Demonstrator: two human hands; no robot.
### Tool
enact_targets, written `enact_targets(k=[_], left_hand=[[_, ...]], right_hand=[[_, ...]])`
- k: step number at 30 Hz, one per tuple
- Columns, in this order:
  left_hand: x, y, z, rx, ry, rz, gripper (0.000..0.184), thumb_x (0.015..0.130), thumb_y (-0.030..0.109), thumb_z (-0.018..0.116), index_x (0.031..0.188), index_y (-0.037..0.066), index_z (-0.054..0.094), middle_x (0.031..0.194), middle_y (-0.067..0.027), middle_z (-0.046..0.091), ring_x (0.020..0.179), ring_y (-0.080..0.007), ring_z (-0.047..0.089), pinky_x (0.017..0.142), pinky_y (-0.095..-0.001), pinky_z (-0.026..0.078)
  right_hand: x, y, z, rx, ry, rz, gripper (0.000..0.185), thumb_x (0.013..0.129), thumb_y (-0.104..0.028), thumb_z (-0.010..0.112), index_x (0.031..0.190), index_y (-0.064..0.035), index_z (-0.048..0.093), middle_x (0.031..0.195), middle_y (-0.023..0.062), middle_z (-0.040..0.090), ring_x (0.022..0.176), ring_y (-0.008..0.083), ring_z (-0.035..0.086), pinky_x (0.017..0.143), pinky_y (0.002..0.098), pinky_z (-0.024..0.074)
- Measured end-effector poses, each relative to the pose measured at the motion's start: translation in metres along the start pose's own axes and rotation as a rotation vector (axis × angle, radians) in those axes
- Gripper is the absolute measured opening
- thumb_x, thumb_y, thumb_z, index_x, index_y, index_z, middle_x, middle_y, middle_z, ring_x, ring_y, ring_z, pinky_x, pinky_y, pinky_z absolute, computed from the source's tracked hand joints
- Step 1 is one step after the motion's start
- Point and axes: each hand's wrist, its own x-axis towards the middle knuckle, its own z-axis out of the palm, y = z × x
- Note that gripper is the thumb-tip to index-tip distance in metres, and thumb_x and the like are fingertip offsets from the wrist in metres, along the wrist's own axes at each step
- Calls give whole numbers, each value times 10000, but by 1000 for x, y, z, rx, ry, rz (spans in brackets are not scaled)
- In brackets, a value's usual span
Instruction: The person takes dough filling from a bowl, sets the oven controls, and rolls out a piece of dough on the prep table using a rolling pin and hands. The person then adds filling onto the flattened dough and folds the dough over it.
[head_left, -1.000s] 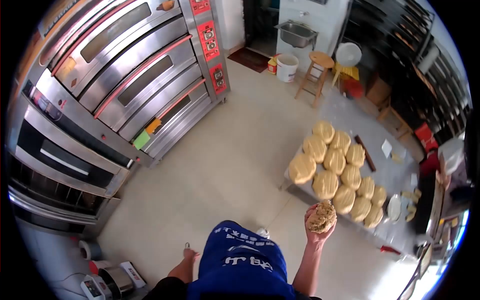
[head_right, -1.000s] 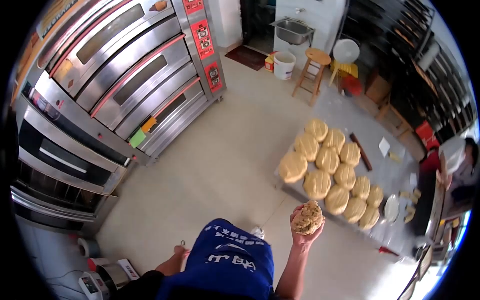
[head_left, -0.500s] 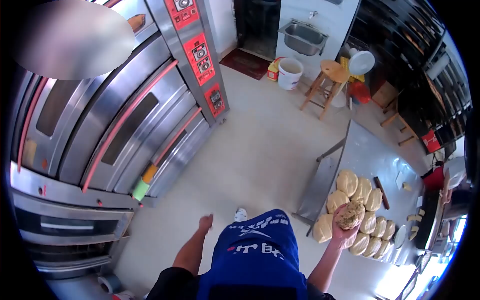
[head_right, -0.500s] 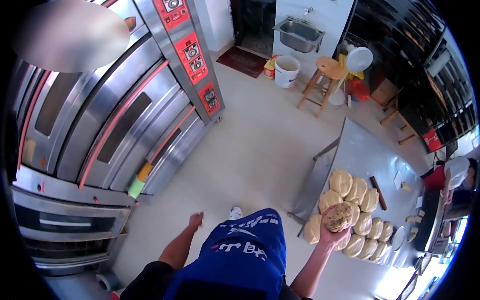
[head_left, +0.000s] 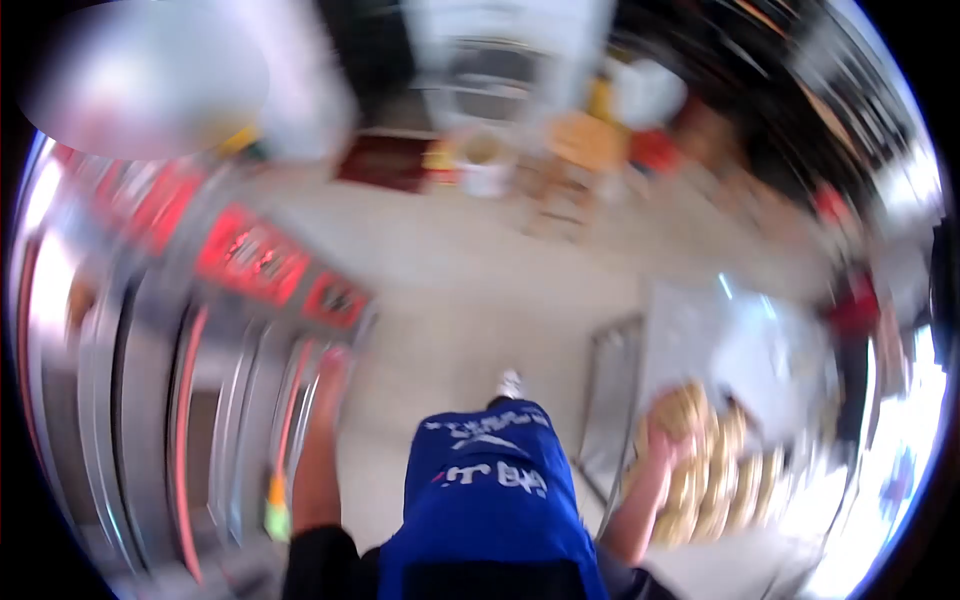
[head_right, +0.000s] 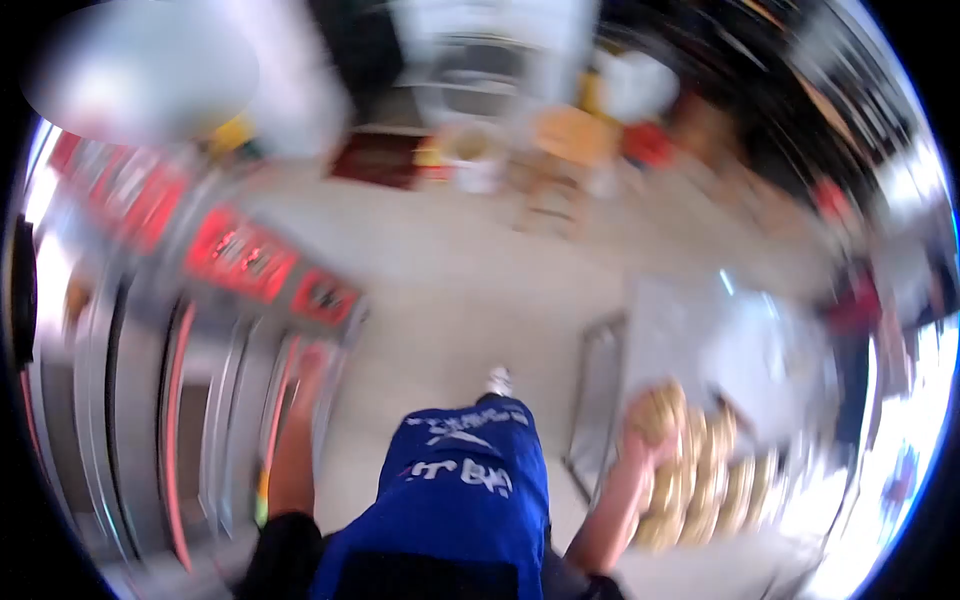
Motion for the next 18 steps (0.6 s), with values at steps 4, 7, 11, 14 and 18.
enact_targets(k=[4, 7, 11, 14, 18], left_hand=[[43, 1, -51, -815, -17, -380, 239, 1065, 145, 605, 1303, 131, 619, 727, 52, 509, 628, -65, 516, 620, -256, 504], [37, 2, -17, -1087, 67, -670, 420, 1034, 101, 588, 1452, 68, 554, 690, -47, 539, 539, -170, 534, 441, -275, 433], [69, 22, 42, -641, -854, -906, 100, 1068, 171, 563, 980, 125, 568, 857, -122, 697, 692, -224, 707, 564, -300, 527], [115, 43, 88, -326, -1185, -712, 199, 1088, 293, 605, 1076, 94, 606, 929, -146, 743, 792, -248, 767, 591, -338, 554], [144, 138, 116, -405, -824, -460, 322, 1088, 345, 629, 1221, 54, 594, 1039, -162, 777, 887, -283, 780, 770, -372, 605]], right_hand=[[66, 2, 31, 86, 63, -112, 527, 998, -476, 559, 1343, -98, 684, 1237, 110, 737, 1095, 332, 712, 980, 554, 591], [71, 20, 51, 174, 64, -158, 526, 1017, -443, 502, 1354, -81, 680, 1315, 144, 718, 1193, 378, 690, 1021, 589, 566], [79, 21, 51, 182, 203, -283, 489, 1000, -391, 518, 1336, -82, 691, 1345, 145, 721, 1234, 388, 682, 1084, 593, 546], [96, -6, 49, 143, 299, -388, 464, 978, -371, 549, 1309, -86, 706, 1330, 135, 734, 1239, 383, 687, 1108, 585, 540], [141, -88, 59, 88, 301, -521, 382, 978, -359, 565, 1236, -121, 715, 1279, 110, 751, 1197, 352, 710, 1064, 570, 566]])
